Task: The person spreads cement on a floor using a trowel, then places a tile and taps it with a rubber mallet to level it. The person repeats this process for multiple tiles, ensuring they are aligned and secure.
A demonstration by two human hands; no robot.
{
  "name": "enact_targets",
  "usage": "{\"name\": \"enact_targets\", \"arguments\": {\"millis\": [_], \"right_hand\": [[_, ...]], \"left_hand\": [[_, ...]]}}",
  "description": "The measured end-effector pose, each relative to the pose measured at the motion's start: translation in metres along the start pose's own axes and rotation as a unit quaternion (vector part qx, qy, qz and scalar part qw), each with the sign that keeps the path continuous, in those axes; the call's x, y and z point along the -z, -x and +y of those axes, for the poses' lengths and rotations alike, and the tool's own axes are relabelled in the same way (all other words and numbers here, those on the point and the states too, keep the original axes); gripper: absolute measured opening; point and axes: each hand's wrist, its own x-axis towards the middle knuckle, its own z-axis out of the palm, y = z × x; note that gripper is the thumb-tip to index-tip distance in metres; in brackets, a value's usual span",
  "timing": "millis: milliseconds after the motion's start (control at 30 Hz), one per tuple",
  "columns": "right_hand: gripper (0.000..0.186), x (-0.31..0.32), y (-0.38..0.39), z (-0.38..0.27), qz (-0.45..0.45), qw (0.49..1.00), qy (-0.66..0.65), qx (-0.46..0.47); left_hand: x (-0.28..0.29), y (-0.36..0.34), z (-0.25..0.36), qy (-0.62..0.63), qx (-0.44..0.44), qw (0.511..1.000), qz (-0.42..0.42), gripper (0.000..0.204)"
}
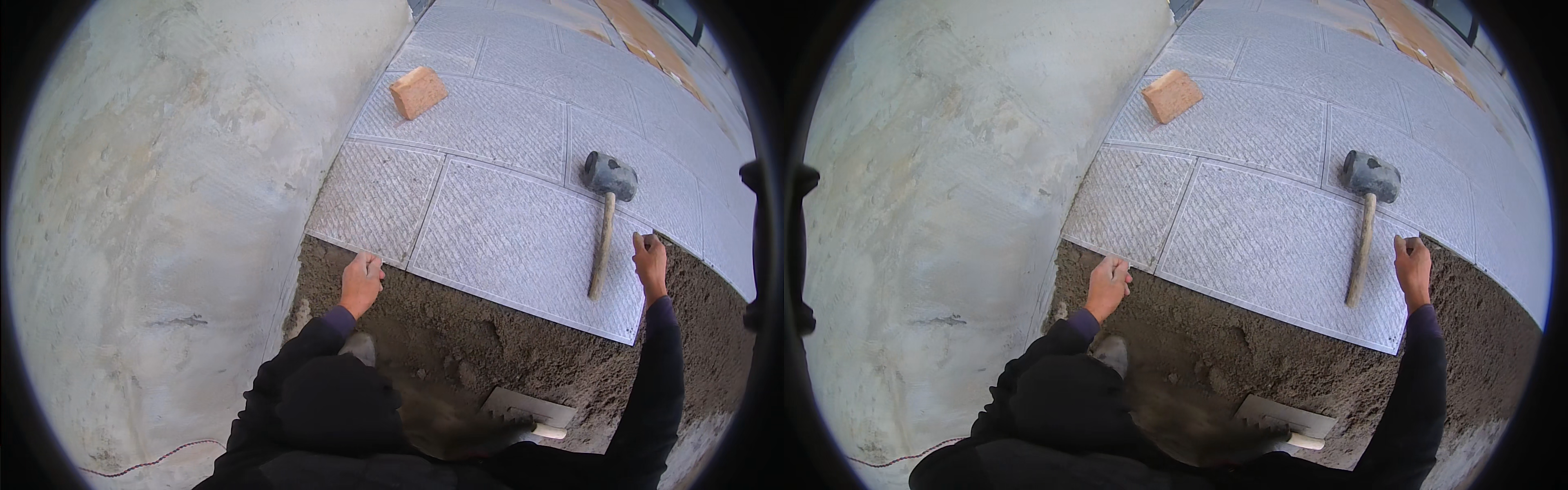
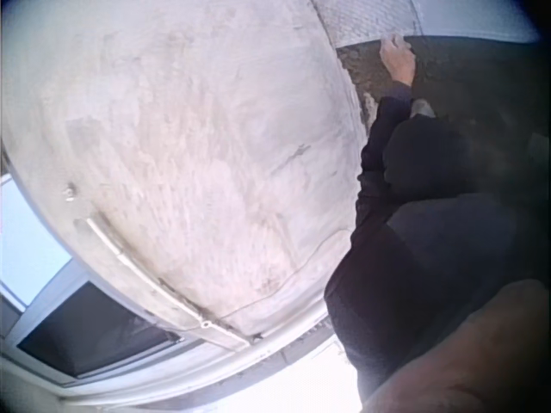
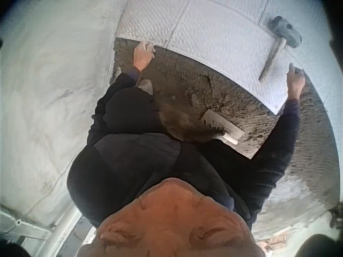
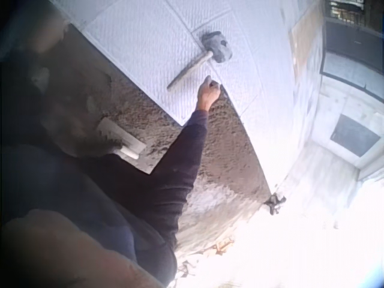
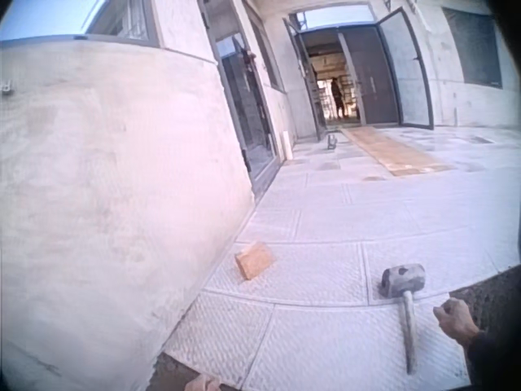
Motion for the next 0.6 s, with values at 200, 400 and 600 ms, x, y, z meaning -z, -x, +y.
{"name": "enact_targets", "arguments": {"millis": [200, 400, 600], "right_hand": [[0.047, -0.007, 0.002, -0.021, -0.010, 1.000, -0.025, 0.008], [0.044, -0.010, 0.005, -0.035, 0.005, 0.999, 0.008, 0.045], [0.043, -0.020, 0.018, -0.044, 0.022, 0.995, 0.035, 0.093]], "left_hand": [[-0.008, -0.002, -0.009, -0.054, -0.063, 0.997, -0.003, 0.023], [-0.013, -0.008, -0.014, -0.048, -0.113, 0.992, -0.007, 0.027], [-0.020, -0.028, -0.006, -0.029, -0.125, 0.992, 0.009, 0.021]]}}
